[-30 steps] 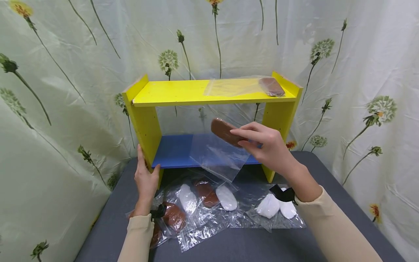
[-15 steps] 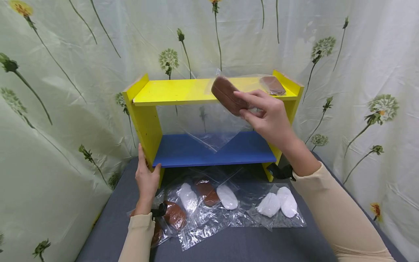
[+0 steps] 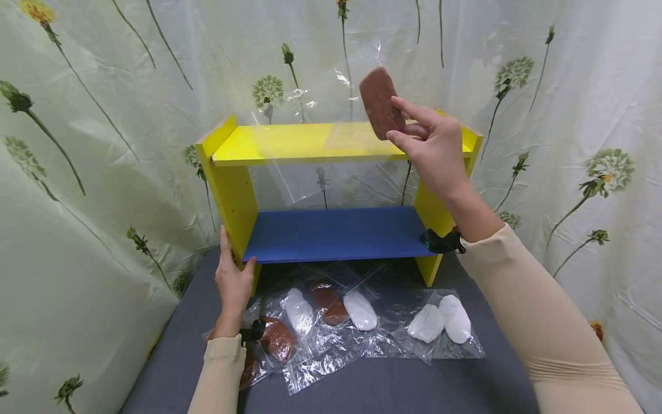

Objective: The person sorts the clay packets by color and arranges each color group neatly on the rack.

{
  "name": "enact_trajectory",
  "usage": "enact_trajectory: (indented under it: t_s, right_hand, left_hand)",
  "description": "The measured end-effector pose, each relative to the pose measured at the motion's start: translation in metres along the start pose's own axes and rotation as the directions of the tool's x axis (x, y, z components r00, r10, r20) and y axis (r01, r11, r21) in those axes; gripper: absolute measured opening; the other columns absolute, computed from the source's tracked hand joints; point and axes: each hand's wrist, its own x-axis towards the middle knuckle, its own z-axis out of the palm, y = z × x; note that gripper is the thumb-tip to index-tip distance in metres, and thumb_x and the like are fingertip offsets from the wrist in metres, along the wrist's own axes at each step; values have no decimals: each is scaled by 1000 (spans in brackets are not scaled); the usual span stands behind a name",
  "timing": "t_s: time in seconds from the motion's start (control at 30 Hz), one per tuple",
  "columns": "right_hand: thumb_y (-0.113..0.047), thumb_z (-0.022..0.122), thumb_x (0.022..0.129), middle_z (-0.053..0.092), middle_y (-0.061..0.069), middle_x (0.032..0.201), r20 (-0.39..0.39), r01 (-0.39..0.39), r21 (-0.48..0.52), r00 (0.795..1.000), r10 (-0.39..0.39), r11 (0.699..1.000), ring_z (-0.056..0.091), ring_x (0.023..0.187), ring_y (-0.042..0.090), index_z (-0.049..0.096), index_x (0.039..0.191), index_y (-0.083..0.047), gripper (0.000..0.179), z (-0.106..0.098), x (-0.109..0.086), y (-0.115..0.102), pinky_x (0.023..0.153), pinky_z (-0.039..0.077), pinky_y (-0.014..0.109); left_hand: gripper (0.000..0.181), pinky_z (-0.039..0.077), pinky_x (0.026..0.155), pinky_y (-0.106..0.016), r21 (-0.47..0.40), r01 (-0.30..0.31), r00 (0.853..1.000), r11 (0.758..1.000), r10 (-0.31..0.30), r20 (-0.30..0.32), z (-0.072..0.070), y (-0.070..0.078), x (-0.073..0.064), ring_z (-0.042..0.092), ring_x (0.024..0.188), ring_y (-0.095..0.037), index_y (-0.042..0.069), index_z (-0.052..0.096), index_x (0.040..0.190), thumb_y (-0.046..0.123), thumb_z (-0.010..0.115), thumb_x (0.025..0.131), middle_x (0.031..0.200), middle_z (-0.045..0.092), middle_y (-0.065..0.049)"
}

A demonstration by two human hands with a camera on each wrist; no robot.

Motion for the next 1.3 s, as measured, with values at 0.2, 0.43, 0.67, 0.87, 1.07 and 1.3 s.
enact_trajectory:
  t_s: [0.2,0.43,0.67,0.87,1.07,1.3]
  right_hand:
    - [3,79,84,67,9,130,-24,-16,-70,1000,14,997,68,109,20,67,132,-8,51,-6,17,28,85,56,25]
    - [-14,83,85,73,3,116,-9,11,-347,1000,-15,938,67,96,13,71,128,-15,45,-12,27,52,89,54,28]
    - [-25,80,88,76,1,100,57,17,-557,998,17,830,68,96,14,75,122,-13,36,-15,30,63,67,43,27]
    - [-31,76,92,74,3,102,111,16,-616,992,67,788,64,90,18,76,116,-12,31,-17,28,67,64,39,33]
    - [-31,74,94,74,4,98,163,66,-632,985,50,772,60,102,24,78,109,-12,24,-21,27,69,111,30,49]
    - [-36,69,97,75,7,98,175,53,-656,981,84,753,57,112,31,79,112,-15,29,-23,26,70,119,8,59]
  left_hand:
    - [104,49,93,-61,-8,-9,1000,1000,9,-2,1,-1,-1,55,121,-45,36,15,163,-2,76,87,146,50,-21]
    - [105,49,93,-61,1,-7,1000,1000,7,-7,2,-4,-2,55,120,-45,32,17,163,-4,77,85,144,51,-22]
    - [106,50,93,-60,1,-3,1000,1000,3,-8,3,-5,-2,56,120,-44,37,15,163,-2,77,86,144,51,-21]
    - [105,50,93,-60,7,8,1000,1000,-8,-1,3,-3,-2,55,121,-44,37,14,163,-1,77,87,145,50,-21]
    - [105,50,93,-60,14,-4,1000,1000,4,-12,1,-2,-2,56,120,-44,36,15,163,-1,77,86,143,51,-22]
    - [106,49,93,-60,10,-2,1000,1000,2,-6,1,-2,-1,55,121,-44,37,14,163,-2,77,87,144,50,-22]
